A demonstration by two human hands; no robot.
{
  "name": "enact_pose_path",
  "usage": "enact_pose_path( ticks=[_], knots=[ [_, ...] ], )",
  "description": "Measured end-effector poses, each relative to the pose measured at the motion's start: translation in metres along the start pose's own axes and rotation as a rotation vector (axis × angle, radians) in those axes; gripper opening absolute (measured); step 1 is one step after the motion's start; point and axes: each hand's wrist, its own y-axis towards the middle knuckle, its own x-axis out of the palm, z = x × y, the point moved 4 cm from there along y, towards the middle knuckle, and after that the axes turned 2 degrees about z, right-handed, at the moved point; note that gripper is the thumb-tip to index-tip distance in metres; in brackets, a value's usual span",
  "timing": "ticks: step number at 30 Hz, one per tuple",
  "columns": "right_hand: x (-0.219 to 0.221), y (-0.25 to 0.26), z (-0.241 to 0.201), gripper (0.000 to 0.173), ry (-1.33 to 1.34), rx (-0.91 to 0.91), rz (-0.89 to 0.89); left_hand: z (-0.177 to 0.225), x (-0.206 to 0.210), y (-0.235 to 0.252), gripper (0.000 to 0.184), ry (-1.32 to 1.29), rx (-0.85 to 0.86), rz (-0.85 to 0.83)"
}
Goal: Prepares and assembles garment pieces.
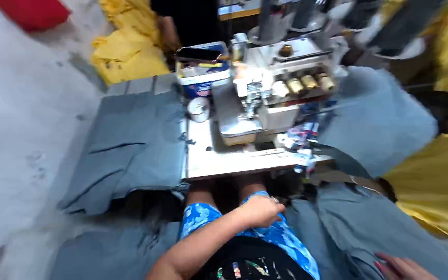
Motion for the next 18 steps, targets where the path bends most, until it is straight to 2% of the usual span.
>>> enact_pose_path(
  ticks=[3, 6, 9, 11, 14, 18],
  knots=[
    [0.015, 0.056, -0.064, 0.031, 0.008, -0.382, -0.029, -0.033, -0.03, -0.088, 0.03, -0.054, -0.185, 0.346],
    [0.036, 0.095, -0.135, 0.025, 0.006, -0.745, 0.149, -0.059, -0.056, -0.173, 0.025, -0.07, -0.382, 0.703],
    [0.043, 0.115, -0.194, 0.026, 0.025, -0.954, 0.212, -0.07, -0.064, -0.259, 0.024, -0.201, -0.688, 0.966],
    [0.048, 0.12, -0.22, 0.029, 0.059, -1.034, 0.169, -0.072, -0.043, -0.32, 0.021, -0.183, -0.867, 1.128],
    [0.072, 0.121, -0.236, 0.03, 0.109, -1.076, 0.067, -0.06, 0.006, -0.386, 0.02, -0.162, -1.122, 1.177],
    [0.114, 0.111, -0.228, 0.031, 0.083, -1.088, -0.144, -0.046, 0.086, -0.408, 0.027, -0.321, -1.456, 0.914]
  ],
)
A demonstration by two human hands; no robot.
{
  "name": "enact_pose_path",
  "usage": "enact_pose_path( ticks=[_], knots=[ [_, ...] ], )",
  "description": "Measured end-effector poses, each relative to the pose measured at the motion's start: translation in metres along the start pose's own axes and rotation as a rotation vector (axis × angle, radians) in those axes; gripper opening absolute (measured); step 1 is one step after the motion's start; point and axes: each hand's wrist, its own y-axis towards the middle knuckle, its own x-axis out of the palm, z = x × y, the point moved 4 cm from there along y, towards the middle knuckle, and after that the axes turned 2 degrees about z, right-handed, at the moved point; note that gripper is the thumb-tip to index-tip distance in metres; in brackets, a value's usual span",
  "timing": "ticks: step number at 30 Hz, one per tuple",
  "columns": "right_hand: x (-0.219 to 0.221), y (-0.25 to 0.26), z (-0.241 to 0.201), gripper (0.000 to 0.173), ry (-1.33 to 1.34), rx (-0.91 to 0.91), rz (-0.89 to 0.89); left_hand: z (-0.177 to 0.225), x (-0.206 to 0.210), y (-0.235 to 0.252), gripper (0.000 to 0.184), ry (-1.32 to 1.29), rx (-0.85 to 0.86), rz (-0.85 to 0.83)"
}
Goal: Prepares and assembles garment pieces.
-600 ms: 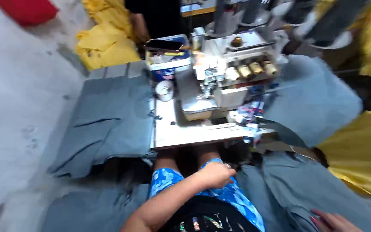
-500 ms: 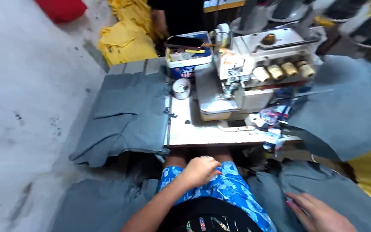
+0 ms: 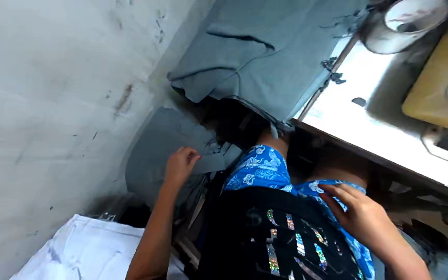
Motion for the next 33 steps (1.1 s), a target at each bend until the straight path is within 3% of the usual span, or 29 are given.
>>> enact_pose_path(
  ticks=[2, 7, 9, 11, 17, 20, 25, 33],
  knots=[
    [0.014, -0.008, 0.003, 0.031, 0.042, 0.013, -0.038, -0.012, 0.025, -0.014, 0.03, 0.079, -0.042, -0.082],
    [0.03, -0.023, 0.008, 0.032, 0.079, 0.078, -0.029, 0.001, 0.098, -0.009, 0.043, 0.213, 0.122, -0.306],
    [0.031, -0.026, 0.006, 0.031, 0.072, 0.084, 0.001, -0.001, 0.116, -0.003, 0.043, 0.251, 0.158, -0.313],
    [0.031, -0.03, 0.005, 0.031, 0.07, 0.114, 0.027, -0.004, 0.118, 0.002, 0.036, 0.247, 0.174, -0.261],
    [0.036, -0.04, 0.009, 0.034, 0.189, 0.22, 0.04, -0.006, 0.113, 0.002, 0.035, 0.232, 0.133, -0.291],
    [0.036, -0.039, 0.009, 0.034, 0.189, 0.225, 0.026, -0.007, 0.117, -0.002, 0.041, 0.232, 0.136, -0.306],
    [0.038, -0.035, 0.009, 0.032, 0.189, 0.211, 0.024, -0.011, 0.121, -0.005, 0.034, 0.187, 0.168, -0.136],
    [0.039, -0.029, 0.006, 0.029, 0.215, 0.186, -0.03, -0.008, 0.107, 0.001, 0.028, 0.021, 0.035, -0.188]
  ],
)
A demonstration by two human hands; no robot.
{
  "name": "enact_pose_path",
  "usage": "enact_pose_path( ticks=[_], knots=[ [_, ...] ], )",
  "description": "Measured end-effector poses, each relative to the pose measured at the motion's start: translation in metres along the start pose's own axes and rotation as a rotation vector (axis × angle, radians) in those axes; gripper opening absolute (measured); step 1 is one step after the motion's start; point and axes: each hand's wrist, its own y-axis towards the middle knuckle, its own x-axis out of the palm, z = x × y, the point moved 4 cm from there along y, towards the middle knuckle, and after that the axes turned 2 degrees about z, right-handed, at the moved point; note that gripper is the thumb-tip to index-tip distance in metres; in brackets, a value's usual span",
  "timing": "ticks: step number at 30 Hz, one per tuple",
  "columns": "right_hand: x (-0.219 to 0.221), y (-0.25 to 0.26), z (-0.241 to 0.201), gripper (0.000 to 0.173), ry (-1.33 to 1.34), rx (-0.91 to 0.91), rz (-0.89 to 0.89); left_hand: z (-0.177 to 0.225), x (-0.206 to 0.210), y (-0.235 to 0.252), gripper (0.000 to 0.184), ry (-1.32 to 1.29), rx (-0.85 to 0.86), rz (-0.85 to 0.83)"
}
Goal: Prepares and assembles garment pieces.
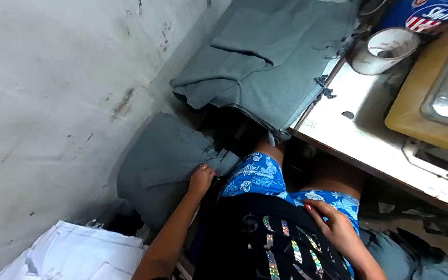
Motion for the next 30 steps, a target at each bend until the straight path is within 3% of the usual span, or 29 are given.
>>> enact_pose_path(
  ticks=[5, 10, 14, 17, 22, 26, 30],
  knots=[
    [0.001, 0.031, -0.028, 0.029, 0.029, -0.155, -0.063, -0.009, -0.001, -0.001, 0.027, -0.15, -0.027, 0.068],
    [0.046, 0.102, -0.087, 0.028, 0.077, -0.39, -0.341, -0.012, 0.004, -0.006, 0.03, -0.206, -0.019, 0.141],
    [0.104, 0.152, -0.118, 0.033, -0.035, -0.327, -0.713, -0.015, 0.006, -0.009, 0.026, -0.27, -0.056, 0.151],
    [0.136, 0.17, -0.129, 0.035, -0.129, -0.248, -0.842, -0.018, 0.007, -0.009, 0.026, -0.321, -0.068, 0.182],
    [0.16, 0.18, -0.129, 0.039, -0.215, -0.17, -0.86, -0.025, 0.006, -0.01, 0.03, -0.437, -0.006, 0.299],
    [0.172, 0.182, -0.133, 0.043, -0.261, -0.207, -0.844, -0.03, 0.008, -0.011, 0.027, -0.532, 0.026, 0.368],
    [0.183, 0.187, -0.141, 0.027, -0.156, -0.392, -0.743, -0.033, 0.009, -0.028, 0.019, -0.535, 0.127, 0.658]
  ],
)
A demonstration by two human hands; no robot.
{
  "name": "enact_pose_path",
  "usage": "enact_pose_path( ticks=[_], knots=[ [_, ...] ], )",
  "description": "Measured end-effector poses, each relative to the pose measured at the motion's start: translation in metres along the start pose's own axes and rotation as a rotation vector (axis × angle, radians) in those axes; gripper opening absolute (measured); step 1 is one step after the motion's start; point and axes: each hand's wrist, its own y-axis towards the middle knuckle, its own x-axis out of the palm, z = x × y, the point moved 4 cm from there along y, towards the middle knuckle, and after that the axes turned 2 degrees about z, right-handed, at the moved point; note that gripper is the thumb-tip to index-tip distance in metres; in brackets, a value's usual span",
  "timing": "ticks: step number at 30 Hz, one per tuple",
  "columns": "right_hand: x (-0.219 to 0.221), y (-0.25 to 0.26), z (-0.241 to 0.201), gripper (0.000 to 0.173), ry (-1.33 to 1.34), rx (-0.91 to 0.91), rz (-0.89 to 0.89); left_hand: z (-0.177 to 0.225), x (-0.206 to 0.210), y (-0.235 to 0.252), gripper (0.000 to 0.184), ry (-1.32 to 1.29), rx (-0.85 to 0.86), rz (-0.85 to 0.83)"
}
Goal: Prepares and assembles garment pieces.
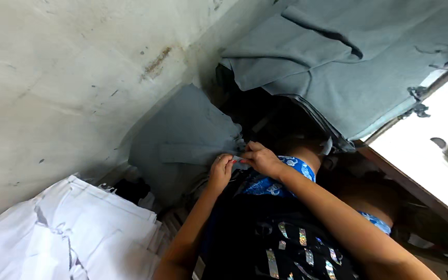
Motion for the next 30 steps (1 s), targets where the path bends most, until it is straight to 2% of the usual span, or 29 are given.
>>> enact_pose_path(
  ticks=[2, 3, 4, 5, 6, 7, 8, 9, 10, 12, 14, 15, 16, 18, 23, 26, 30],
  knots=[
    [-0.003, 0.004, -0.01, 0.023, 0.039, -0.134, 0.125, 0.013, -0.012, -0.02, 0.019, 0.044, 0.084, 0.144],
    [-0.006, 0.004, -0.02, 0.022, 0.058, -0.212, 0.204, 0.023, -0.017, -0.032, 0.021, -0.012, 0.067, 0.139],
    [-0.008, 0.002, -0.033, 0.021, 0.083, -0.295, 0.284, 0.033, -0.019, -0.042, 0.029, -0.159, -0.01, 0.061],
    [-0.01, -0.002, -0.047, 0.021, 0.116, -0.382, 0.347, 0.039, -0.022, -0.048, 0.048, -0.378, -0.15, -0.059],
    [-0.013, -0.007, -0.062, 0.021, 0.141, -0.466, 0.386, 0.041, -0.027, -0.048, 0.079, -0.622, -0.338, -0.139],
    [-0.016, -0.014, -0.075, 0.021, 0.148, -0.549, 0.396, 0.038, -0.036, -0.043, 0.098, -0.872, -0.542, -0.087],
    [-0.017, -0.023, -0.086, 0.022, 0.127, -0.633, 0.387, 0.026, -0.05, -0.033, 0.101, -1.074, -0.689, 0.078],
    [-0.018, -0.035, -0.094, 0.023, 0.085, -0.707, 0.367, 0.01, -0.068, -0.022, 0.088, -1.184, -0.744, 0.247],
    [-0.019, -0.048, -0.101, 0.023, 0.028, -0.76, 0.341, -0.007, -0.089, -0.01, 0.072, -1.177, -0.744, 0.4],
    [-0.022, -0.076, -0.106, 0.02, -0.106, -0.797, 0.295, -0.027, -0.129, 0.012, 0.046, -1.02, -0.715, 0.651],
    [-0.025, -0.104, -0.103, 0.018, -0.205, -0.771, 0.293, -0.017, -0.152, 0.038, 0.034, -0.913, -0.648, 0.727],
    [-0.028, -0.118, -0.1, 0.018, -0.246, -0.747, 0.308, 0.0, -0.153, 0.051, 0.032, -0.88, -0.606, 0.702],
    [-0.033, -0.131, -0.098, 0.019, -0.28, -0.716, 0.336, 0.023, -0.146, 0.063, 0.032, -0.851, -0.555, 0.636],
    [-0.046, -0.157, -0.093, 0.02, -0.343, -0.637, 0.429, 0.08, -0.114, 0.084, 0.032, -0.795, -0.41, 0.391],
    [-0.098, -0.227, -0.086, 0.021, -0.368, -0.453, 0.789, 0.211, 0.026, 0.096, 0.022, -0.866, -0.054, -0.36],
    [-0.125, -0.266, -0.073, 0.019, -0.308, -0.273, 1.034, 0.274, 0.09, 0.079, 0.017, -0.952, 0.044, -0.616],
    [-0.144, -0.305, -0.042, 0.019, -0.225, -0.048, 1.254, 0.317, 0.137, 0.057, 0.02, -0.998, 0.099, -0.875]
  ],
)
